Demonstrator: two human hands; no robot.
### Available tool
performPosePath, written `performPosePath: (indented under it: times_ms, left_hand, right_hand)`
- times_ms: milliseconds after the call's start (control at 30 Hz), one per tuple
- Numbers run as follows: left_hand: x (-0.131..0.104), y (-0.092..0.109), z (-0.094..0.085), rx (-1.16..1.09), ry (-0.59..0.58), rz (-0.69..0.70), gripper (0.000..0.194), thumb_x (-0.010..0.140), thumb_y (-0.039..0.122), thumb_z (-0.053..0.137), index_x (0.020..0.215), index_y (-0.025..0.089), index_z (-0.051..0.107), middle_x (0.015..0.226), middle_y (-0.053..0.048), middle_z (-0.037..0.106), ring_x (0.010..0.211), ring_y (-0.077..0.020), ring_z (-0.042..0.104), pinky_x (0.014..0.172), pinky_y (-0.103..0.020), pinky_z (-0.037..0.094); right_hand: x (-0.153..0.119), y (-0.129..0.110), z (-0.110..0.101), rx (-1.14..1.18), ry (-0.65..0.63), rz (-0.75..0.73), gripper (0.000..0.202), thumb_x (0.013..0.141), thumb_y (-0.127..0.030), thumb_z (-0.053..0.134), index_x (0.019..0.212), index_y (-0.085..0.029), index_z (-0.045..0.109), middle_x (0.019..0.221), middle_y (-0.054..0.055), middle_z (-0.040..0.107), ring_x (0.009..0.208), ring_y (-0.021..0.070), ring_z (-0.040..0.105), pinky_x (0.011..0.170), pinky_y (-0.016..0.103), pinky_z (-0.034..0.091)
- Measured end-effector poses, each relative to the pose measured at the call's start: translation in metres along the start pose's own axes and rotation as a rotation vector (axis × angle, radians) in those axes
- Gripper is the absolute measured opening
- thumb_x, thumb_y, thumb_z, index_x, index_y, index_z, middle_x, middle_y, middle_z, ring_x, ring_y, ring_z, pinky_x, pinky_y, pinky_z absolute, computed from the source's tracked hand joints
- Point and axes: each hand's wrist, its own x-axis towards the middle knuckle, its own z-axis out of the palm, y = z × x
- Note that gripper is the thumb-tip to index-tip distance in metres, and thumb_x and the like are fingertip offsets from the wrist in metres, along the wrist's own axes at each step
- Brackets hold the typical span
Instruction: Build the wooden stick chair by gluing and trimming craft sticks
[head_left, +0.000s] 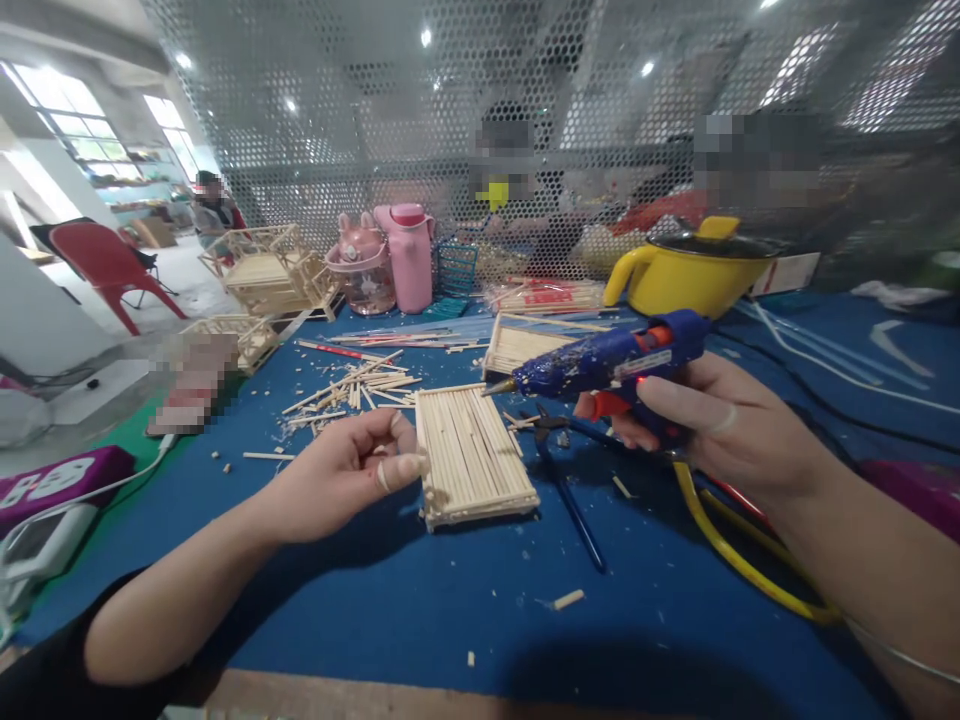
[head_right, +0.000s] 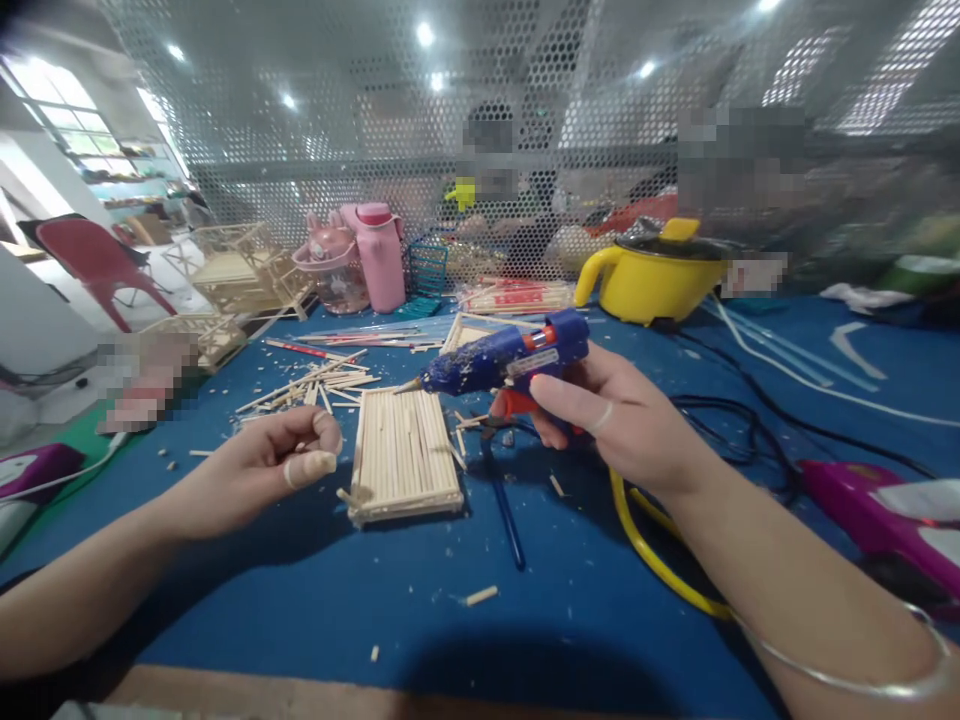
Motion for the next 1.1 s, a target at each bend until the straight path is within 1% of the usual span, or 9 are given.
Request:
performPosePath:
  times_ms: [167, 400, 567, 667, 733, 833, 967, 1033, 1100]
  left_hand:
    - [0.003, -0.002, 0.008, -0.074, -0.071, -0.057, 0.03, 0.077, 0.041, 0.064, 0.071, 0.018, 0.046, 0.061, 0.005, 0.039, 0.055, -0.0076, 0.032, 0.051, -0.02, 0.029]
    - [0.004, -0.003, 0.012, -0.067, -0.046, -0.047, 0.03, 0.078, 0.04, 0.064, 0.07, 0.018, 0.045, 0.062, 0.005, 0.04, 0.056, -0.0074, 0.034, 0.051, -0.02, 0.029]
    - [0.003, -0.004, 0.011, -0.042, -0.04, -0.02, 0.032, 0.079, 0.043, 0.062, 0.07, 0.017, 0.046, 0.063, 0.005, 0.04, 0.057, -0.0075, 0.034, 0.051, -0.02, 0.031]
    - [0.004, -0.005, 0.008, -0.027, 0.019, 0.015, 0.035, 0.083, 0.048, 0.054, 0.07, 0.017, 0.045, 0.06, 0.005, 0.038, 0.052, -0.0065, 0.031, 0.047, -0.019, 0.028]
    - [0.007, -0.007, 0.005, -0.005, 0.115, 0.017, 0.035, 0.086, 0.05, 0.049, 0.071, 0.018, 0.045, 0.057, 0.006, 0.035, 0.048, -0.006, 0.028, 0.044, -0.019, 0.025]
    - [0.012, -0.011, 0.001, 0.092, 0.249, 0.026, 0.029, 0.085, 0.045, 0.051, 0.074, 0.018, 0.049, 0.058, 0.006, 0.038, 0.049, -0.0065, 0.03, 0.045, -0.019, 0.027]
    - [0.015, -0.018, 0.001, 0.244, 0.262, 0.044, 0.023, 0.084, 0.042, 0.053, 0.086, 0.019, 0.054, 0.059, 0.006, 0.04, 0.05, -0.0081, 0.034, 0.048, -0.021, 0.028]
    - [0.015, -0.02, 0.002, 0.286, 0.255, 0.044, 0.024, 0.084, 0.042, 0.052, 0.094, 0.02, 0.054, 0.058, 0.007, 0.039, 0.05, -0.009, 0.035, 0.048, -0.022, 0.028]
    - [0.015, -0.022, 0.002, 0.31, 0.274, 0.037, 0.025, 0.085, 0.043, 0.051, 0.097, 0.021, 0.053, 0.058, 0.007, 0.038, 0.05, -0.0097, 0.035, 0.049, -0.023, 0.028]
  right_hand:
    - [0.0, 0.002, 0.001, 0.007, -0.023, -0.025, 0.027, 0.075, -0.044, 0.067, 0.085, -0.021, 0.058, 0.072, 0.002, 0.066, 0.046, 0.0098, 0.048, 0.041, 0.026, 0.037]
    - [-0.001, 0.004, 0.0, 0.017, -0.03, -0.033, 0.027, 0.075, -0.044, 0.068, 0.087, -0.021, 0.058, 0.075, 0.002, 0.066, 0.045, 0.0088, 0.048, 0.042, 0.025, 0.038]
    - [0.001, 0.007, 0.001, 0.02, -0.03, -0.059, 0.027, 0.073, -0.045, 0.069, 0.085, -0.022, 0.061, 0.071, 0.002, 0.066, 0.044, 0.0094, 0.049, 0.04, 0.024, 0.039]
    - [0.001, 0.008, -0.001, 0.017, -0.049, -0.076, 0.025, 0.073, -0.045, 0.07, 0.083, -0.023, 0.064, 0.07, 0.002, 0.067, 0.043, 0.0099, 0.049, 0.037, 0.023, 0.039]
    - [0.0, 0.009, -0.001, 0.017, -0.076, -0.07, 0.024, 0.073, -0.046, 0.07, 0.083, -0.024, 0.066, 0.07, 0.003, 0.068, 0.043, 0.0102, 0.05, 0.036, 0.023, 0.039]
    - [-0.001, 0.011, 0.001, 0.012, -0.117, -0.056, 0.023, 0.074, -0.045, 0.069, 0.084, -0.024, 0.067, 0.072, 0.004, 0.069, 0.043, 0.0101, 0.05, 0.035, 0.022, 0.039]
    - [0.0, 0.015, 0.003, 0.004, -0.124, -0.037, 0.025, 0.074, -0.046, 0.069, 0.086, -0.023, 0.066, 0.07, 0.004, 0.068, 0.042, 0.0096, 0.048, 0.037, 0.023, 0.04]
    - [0.003, 0.015, 0.0, -0.023, -0.068, -0.044, 0.027, 0.074, -0.046, 0.068, 0.084, -0.021, 0.064, 0.069, 0.004, 0.066, 0.043, 0.0096, 0.048, 0.038, 0.024, 0.04]
    - [0.006, 0.015, -0.008, -0.089, 0.074, -0.083, 0.026, 0.076, -0.045, 0.065, 0.083, -0.02, 0.061, 0.067, 0.002, 0.064, 0.044, 0.0095, 0.048, 0.042, 0.024, 0.04]
